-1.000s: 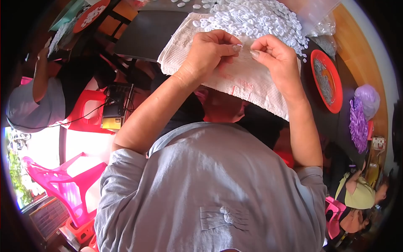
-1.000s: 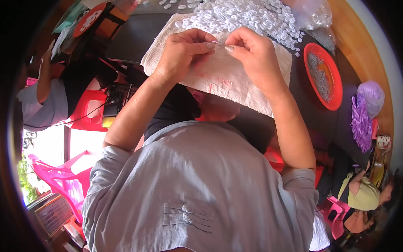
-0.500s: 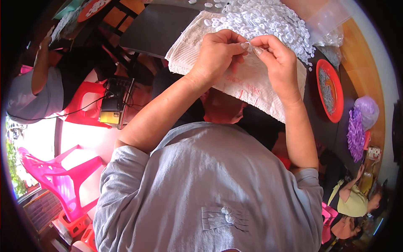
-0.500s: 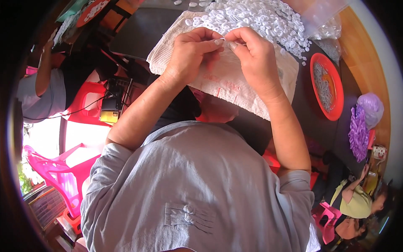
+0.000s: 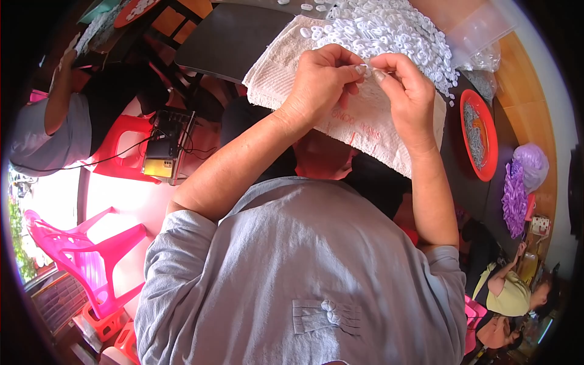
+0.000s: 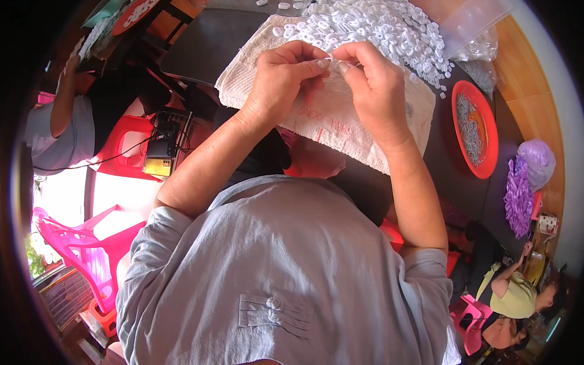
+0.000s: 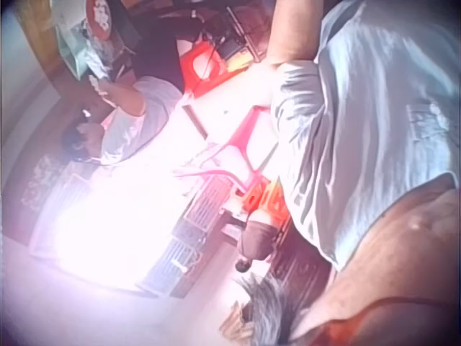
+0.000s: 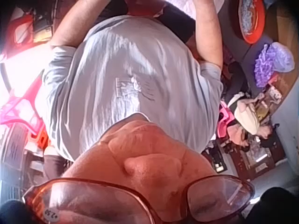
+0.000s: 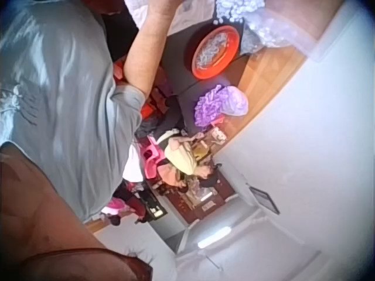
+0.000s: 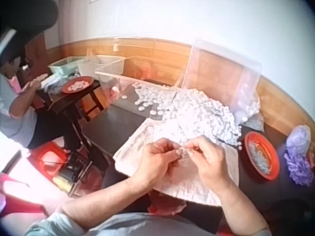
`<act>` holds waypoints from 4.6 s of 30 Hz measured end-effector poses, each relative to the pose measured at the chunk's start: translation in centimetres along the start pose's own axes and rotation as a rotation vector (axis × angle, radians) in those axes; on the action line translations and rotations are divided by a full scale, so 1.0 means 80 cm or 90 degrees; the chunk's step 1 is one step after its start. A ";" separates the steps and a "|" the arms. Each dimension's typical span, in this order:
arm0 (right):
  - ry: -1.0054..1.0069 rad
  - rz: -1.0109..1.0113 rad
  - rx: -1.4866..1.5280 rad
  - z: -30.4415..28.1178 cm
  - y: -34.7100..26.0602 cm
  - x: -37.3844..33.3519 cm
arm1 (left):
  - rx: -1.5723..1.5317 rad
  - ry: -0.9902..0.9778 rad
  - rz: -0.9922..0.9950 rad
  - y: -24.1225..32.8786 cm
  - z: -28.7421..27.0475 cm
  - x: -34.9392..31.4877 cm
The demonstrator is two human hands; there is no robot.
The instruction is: Manually assembling small white plastic rings or clips for manufacturing purposes.
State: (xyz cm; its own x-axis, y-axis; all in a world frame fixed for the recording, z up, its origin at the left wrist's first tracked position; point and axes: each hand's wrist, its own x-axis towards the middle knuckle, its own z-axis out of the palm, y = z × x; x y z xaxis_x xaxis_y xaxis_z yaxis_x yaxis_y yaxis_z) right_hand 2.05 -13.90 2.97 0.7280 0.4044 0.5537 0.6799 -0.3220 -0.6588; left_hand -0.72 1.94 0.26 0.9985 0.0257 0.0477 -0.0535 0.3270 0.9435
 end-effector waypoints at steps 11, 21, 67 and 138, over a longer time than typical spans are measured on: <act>-0.006 -0.066 -0.065 0.003 0.002 -0.001 | 0.022 0.005 0.024 -0.003 0.002 -0.003; 0.031 -0.157 -0.082 0.009 -0.001 -0.004 | 0.004 0.041 0.031 -0.008 0.009 -0.004; -0.016 0.320 0.262 -0.007 0.005 -0.009 | 0.038 0.060 0.005 -0.002 0.027 -0.004; -0.129 0.074 -0.361 -0.031 0.018 0.018 | -0.112 0.002 -0.033 0.002 -0.005 0.008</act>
State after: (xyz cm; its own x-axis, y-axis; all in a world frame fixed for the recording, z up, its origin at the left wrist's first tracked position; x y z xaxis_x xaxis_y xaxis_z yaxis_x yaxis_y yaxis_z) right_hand 4.28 -15.95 4.08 0.8070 0.4762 0.3493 0.5785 -0.7566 -0.3049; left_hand -0.13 2.39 0.32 1.0000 0.0080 -0.0011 -0.0030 0.4887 0.8725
